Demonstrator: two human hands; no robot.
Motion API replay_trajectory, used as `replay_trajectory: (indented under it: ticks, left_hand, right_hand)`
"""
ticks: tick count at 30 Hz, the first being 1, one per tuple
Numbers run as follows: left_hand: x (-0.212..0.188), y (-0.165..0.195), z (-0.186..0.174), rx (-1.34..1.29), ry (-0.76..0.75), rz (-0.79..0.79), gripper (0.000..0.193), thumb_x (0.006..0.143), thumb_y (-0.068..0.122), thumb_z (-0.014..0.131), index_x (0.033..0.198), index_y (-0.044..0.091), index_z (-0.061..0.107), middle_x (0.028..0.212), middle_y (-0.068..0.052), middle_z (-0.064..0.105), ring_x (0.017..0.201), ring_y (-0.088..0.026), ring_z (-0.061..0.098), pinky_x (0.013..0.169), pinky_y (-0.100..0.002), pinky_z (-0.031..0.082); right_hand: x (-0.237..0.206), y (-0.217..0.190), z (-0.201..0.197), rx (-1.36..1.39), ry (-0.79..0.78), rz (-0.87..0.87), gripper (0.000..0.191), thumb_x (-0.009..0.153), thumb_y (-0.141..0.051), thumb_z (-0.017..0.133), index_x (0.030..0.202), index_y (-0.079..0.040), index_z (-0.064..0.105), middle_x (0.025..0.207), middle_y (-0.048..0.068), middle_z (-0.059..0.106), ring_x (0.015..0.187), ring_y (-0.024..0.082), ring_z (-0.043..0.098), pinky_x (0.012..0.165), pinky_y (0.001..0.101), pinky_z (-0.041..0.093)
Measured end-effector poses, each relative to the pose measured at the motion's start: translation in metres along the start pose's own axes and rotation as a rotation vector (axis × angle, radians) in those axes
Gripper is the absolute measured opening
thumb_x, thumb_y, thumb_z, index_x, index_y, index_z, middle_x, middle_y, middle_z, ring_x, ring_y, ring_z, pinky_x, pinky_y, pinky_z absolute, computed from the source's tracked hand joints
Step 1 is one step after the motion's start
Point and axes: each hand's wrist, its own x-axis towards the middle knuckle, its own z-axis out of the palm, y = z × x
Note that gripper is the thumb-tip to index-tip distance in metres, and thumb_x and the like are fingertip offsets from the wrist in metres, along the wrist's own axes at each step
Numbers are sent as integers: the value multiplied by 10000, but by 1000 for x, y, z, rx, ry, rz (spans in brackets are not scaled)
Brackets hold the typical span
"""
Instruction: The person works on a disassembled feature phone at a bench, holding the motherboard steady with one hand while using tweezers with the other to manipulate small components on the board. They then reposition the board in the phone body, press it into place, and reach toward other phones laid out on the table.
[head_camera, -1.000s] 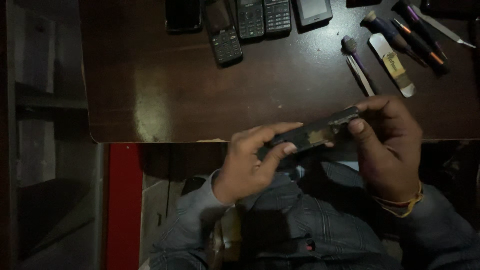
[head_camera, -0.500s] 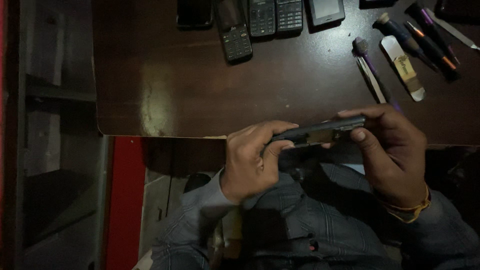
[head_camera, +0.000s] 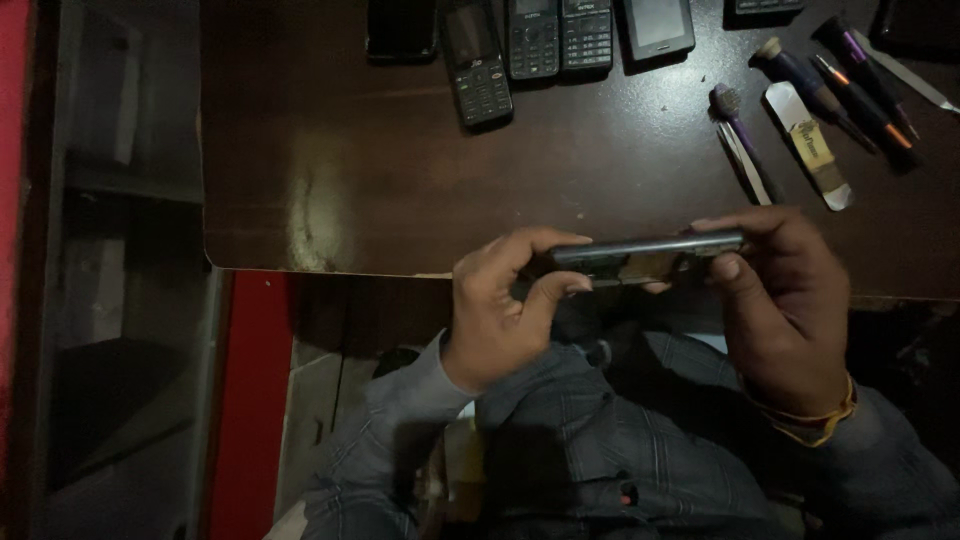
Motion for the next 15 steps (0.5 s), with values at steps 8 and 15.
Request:
replay_trajectory:
  ticks: [8, 15]
  left_hand:
    - [-4, 1, -4, 139, 49, 98, 161, 1037, 76, 737, 1173, -2, 702, 967, -128, 745, 868, -143, 743, 749, -265, 585]
    - [1, -2, -5, -297, -118, -48, 438, 1049, 32, 705, 1459, 11, 550, 1156, -106, 727, 1009, -115, 732, 859, -263, 655]
  right_hand:
    - [-2, 0, 7, -175, 29, 47, 183, 1147, -88, 573, 1275, 43, 571, 1072, 137, 674, 968, 147, 647, 869, 265, 534]
    - [11, -25, 17, -54, 29, 62, 301, 1096, -120, 549, 1353, 33, 512, 1229, 183, 684, 1098, 238, 735, 908, 364, 656]
